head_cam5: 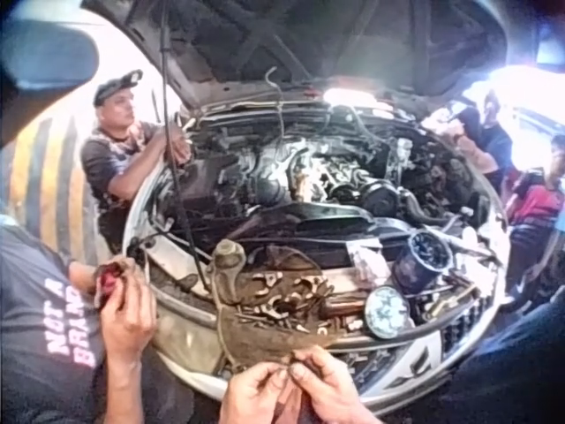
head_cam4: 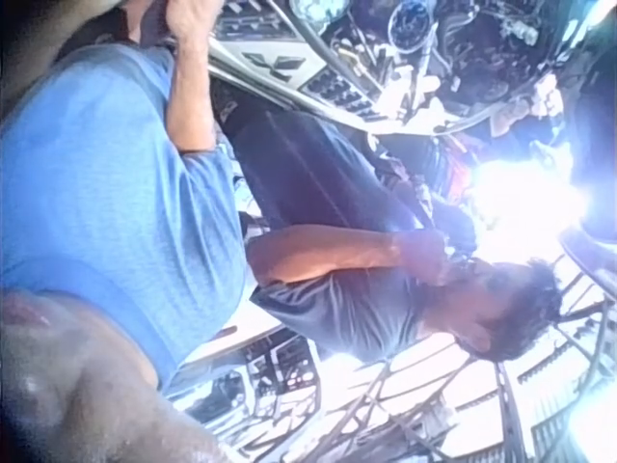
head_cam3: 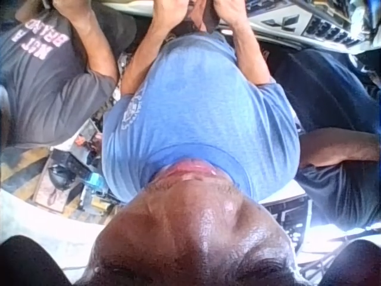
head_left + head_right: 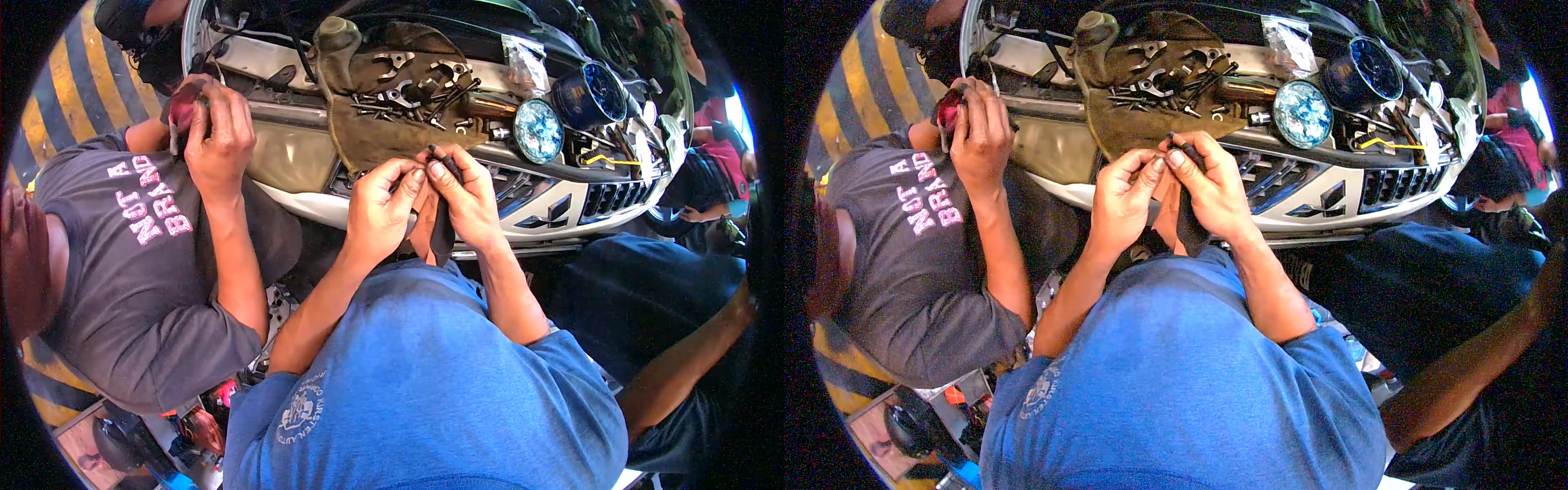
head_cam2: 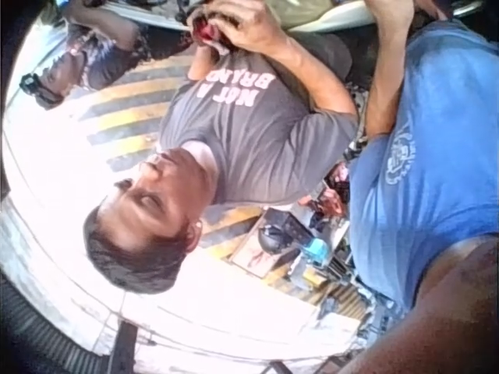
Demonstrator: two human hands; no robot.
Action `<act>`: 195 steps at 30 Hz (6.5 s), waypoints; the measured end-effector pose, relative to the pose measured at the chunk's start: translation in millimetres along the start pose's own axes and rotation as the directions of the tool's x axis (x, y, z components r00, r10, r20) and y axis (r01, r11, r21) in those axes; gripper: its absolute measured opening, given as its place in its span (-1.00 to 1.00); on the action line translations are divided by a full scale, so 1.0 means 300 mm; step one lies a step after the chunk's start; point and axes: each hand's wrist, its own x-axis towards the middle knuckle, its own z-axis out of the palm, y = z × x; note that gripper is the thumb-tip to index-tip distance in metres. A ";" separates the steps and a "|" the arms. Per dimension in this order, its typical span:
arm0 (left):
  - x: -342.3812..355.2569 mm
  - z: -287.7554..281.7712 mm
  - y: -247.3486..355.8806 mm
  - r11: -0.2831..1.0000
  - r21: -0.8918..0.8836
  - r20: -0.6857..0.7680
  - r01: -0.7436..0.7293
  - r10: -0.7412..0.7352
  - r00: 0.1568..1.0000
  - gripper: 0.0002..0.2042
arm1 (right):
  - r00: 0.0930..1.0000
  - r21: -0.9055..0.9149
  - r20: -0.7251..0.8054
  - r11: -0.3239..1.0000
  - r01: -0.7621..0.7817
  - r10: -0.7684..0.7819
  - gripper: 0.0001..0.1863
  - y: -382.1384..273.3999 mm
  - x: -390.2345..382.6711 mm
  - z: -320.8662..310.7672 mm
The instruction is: Cleaning and inspecting engine valves and components during a vehicle repair.
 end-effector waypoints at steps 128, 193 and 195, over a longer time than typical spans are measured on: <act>0.274 0.215 -0.038 0.559 0.775 0.092 -0.295 0.363 0.927 -0.83 | 0.969 0.364 -0.218 0.931 -0.034 0.120 -0.88 0.092 -0.037 -0.324; -0.049 0.051 0.004 0.786 -0.266 0.454 0.558 -0.409 0.792 -0.70 | 0.955 -0.343 0.143 0.892 0.294 -0.260 -0.82 -0.039 -0.139 -0.149; -0.053 0.056 0.006 0.805 -0.245 0.431 0.540 -0.409 0.804 -0.72 | 0.951 -0.362 0.144 0.880 0.307 -0.273 -0.81 -0.041 -0.140 -0.151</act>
